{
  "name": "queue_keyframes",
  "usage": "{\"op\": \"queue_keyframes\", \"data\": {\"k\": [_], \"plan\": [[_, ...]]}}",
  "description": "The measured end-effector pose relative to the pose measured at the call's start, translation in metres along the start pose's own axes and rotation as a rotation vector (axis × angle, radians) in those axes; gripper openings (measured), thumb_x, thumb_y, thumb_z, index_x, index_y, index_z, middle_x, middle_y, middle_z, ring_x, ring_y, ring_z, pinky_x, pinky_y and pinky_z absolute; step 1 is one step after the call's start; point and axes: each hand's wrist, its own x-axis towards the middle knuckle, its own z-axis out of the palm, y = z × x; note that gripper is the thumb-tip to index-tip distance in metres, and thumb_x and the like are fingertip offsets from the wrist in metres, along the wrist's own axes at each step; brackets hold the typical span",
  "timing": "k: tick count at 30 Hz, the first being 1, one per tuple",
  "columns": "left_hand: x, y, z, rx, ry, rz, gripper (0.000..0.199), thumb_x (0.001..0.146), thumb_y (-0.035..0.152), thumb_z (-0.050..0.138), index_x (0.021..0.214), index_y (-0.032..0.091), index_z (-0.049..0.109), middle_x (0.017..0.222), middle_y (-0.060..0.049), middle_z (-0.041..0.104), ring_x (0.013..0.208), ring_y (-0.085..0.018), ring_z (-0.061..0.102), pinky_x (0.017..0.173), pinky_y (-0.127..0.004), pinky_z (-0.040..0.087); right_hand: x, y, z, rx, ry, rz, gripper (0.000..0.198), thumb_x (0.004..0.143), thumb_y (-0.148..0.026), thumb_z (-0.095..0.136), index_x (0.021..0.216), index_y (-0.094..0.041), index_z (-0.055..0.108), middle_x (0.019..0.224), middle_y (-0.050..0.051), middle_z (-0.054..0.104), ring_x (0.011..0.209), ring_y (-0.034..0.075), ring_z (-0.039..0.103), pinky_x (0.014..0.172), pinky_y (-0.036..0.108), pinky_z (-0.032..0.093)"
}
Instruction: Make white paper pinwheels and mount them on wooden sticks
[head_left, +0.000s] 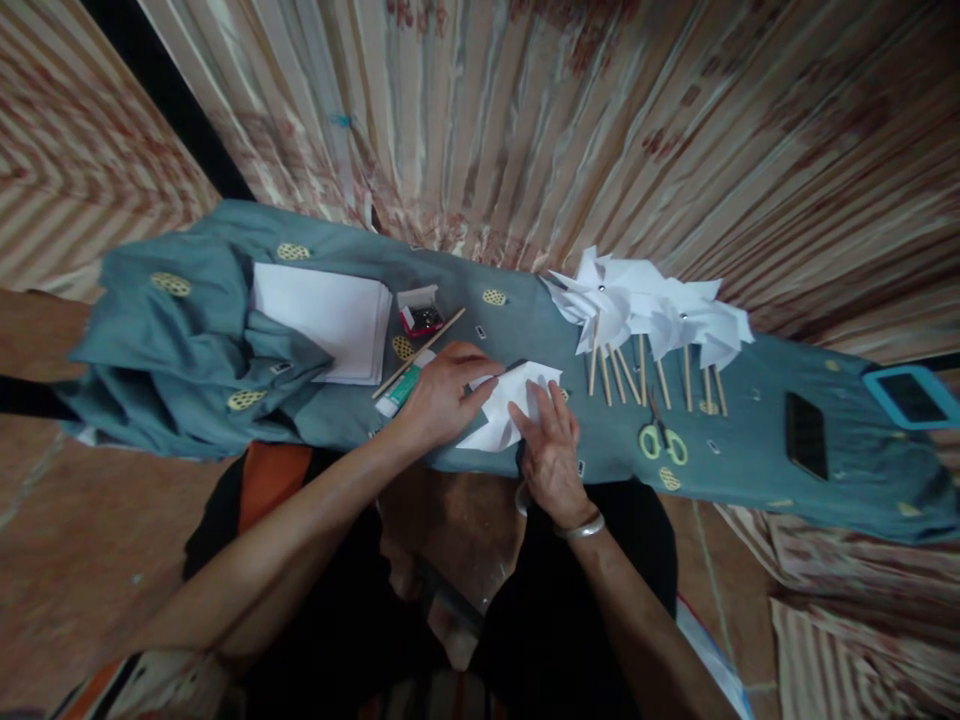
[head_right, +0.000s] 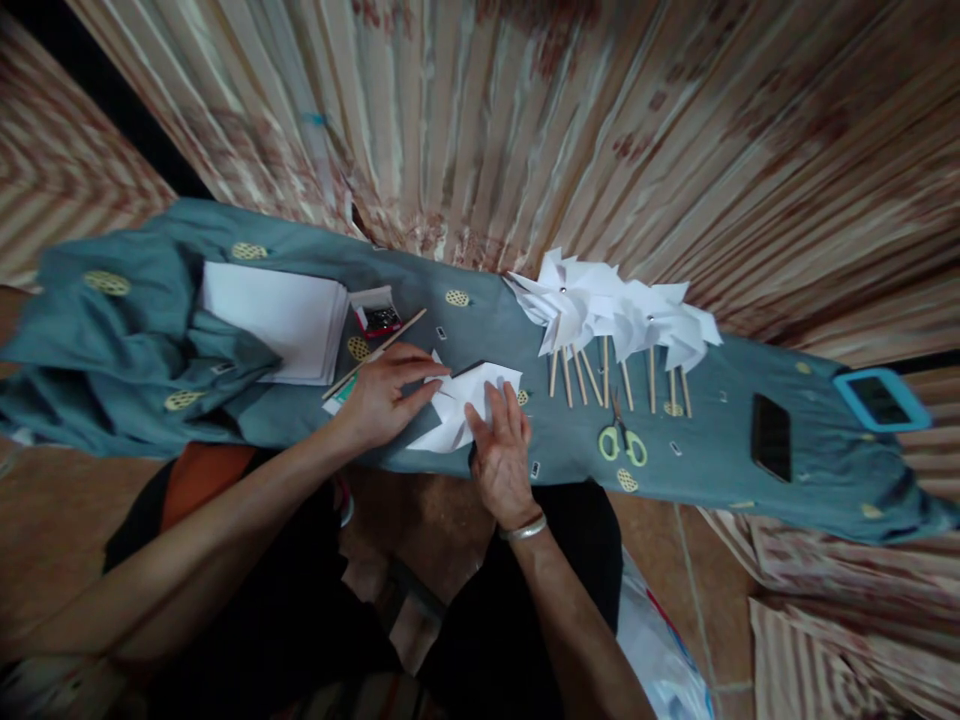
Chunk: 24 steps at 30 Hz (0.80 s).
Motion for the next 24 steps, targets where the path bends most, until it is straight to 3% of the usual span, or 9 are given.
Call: {"op": "queue_keyframes", "data": {"k": [8,17,24], "plan": [[0.003,-0.009,0.001,0.024,-0.018,-0.041,0.019,0.088,0.022,0.057,0.097,0.016,0.073,0.094,-0.007,0.070,0.092,-0.019,0.064,0.085,-0.034,0.053,0.003,0.016,-0.011,0.260,0.009,0.122,0.058,0.083,-0.004,0.037,0.131,-0.029,0.057,0.152,0.004,0.041,0.146,0.024,0.025,0.114,0.058,0.029],[0.006,-0.017,0.001,0.036,0.023,-0.040,0.019,0.087,0.022,0.058,0.096,0.017,0.073,0.094,-0.007,0.069,0.091,-0.018,0.064,0.087,-0.035,0.052,0.023,0.014,-0.030,0.162,-0.023,0.070,0.051,0.086,-0.009,0.039,0.131,-0.022,0.058,0.144,0.009,0.050,0.140,0.025,0.037,0.114,0.052,0.034],[0.005,-0.016,0.003,0.057,0.011,-0.043,0.019,0.087,0.021,0.058,0.097,0.018,0.073,0.095,-0.006,0.069,0.093,-0.019,0.064,0.087,-0.036,0.052,0.060,0.050,-0.030,0.073,0.079,0.151,0.045,0.087,-0.016,0.041,0.128,-0.014,0.059,0.133,0.014,0.060,0.128,0.028,0.053,0.110,0.049,0.041]]}}
